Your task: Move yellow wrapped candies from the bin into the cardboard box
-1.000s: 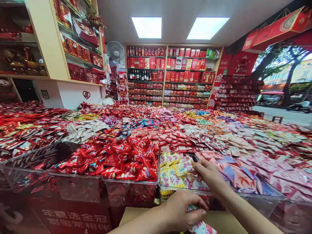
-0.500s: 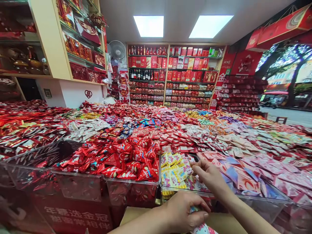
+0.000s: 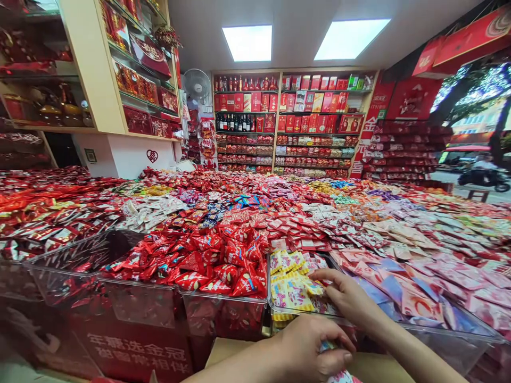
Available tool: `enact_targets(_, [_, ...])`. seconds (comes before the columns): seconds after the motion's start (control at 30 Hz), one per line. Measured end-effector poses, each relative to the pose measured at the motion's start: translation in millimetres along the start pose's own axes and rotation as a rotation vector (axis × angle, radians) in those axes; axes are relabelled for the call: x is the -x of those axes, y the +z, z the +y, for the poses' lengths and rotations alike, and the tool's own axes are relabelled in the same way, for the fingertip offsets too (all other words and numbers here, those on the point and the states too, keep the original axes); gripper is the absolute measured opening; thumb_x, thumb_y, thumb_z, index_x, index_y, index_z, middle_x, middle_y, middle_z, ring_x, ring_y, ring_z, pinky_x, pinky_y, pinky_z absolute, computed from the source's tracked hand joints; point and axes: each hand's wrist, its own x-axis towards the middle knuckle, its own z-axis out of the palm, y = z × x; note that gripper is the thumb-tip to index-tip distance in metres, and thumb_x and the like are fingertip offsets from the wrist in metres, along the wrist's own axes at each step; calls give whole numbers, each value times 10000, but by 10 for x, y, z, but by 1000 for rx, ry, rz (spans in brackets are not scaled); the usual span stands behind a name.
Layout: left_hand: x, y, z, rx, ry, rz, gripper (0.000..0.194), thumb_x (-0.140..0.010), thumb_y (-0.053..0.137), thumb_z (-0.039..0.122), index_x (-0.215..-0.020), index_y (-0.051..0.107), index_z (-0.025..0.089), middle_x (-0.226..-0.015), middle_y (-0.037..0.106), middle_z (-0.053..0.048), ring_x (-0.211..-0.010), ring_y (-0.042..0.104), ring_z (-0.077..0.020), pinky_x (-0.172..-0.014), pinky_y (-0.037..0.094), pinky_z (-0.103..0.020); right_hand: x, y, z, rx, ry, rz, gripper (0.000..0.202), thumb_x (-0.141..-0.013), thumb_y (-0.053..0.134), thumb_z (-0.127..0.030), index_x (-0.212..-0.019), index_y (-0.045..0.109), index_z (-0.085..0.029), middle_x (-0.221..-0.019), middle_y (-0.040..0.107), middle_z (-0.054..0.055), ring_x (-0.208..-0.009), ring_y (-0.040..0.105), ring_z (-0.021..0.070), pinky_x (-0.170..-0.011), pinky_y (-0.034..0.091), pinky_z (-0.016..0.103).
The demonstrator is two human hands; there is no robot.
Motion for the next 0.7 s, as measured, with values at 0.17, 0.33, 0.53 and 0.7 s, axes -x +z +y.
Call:
enact_targets(0.17, [-2, 27, -58, 22, 39, -23, 273, -726, 521, 160, -968, 646, 164, -985, 691, -64, -882, 629, -168, -770, 463, -233, 7, 3, 15, 93, -9, 9, 268, -586, 447, -197, -750, 660, -188, -894, 661, 76, -841, 588, 215, -764, 449, 318])
enact_targets(0.33, [0, 11, -50, 20, 22, -24, 283, -733, 514, 161, -982, 650, 155, -959, 698, -72, -859, 635, -171, -761, 467, -233, 21, -33, -14, 70, 117, -125, 331, -584, 475, -228, -853, 666, -198, -606, 630, 21, -514, 521, 162, -480, 379, 261])
enact_targets(0.53, [-2, -9, 7, 11, -32, -61, 290, -736, 523, 181, -992, 653, 140, -958, 699, -96, -872, 638, -203, -767, 473, -260, 29, -43, 38, 53, 99, -171, 300, -616, 568, -306, -877, 645, -181, -474, 515, -30, -449, 437, 134, -427, 273, 242])
enact_targets(0.7, [-9, -1, -36, 21, -56, -90, 307, -743, 526, 185, -1032, 626, 212, -1066, 663, -38, -950, 611, -186, -808, 465, -265, 40, -19, 35, 51, 79, -163, 313, -584, 608, -283, -879, 646, -189, -662, 642, 31, -569, 542, 174, -501, 388, 259])
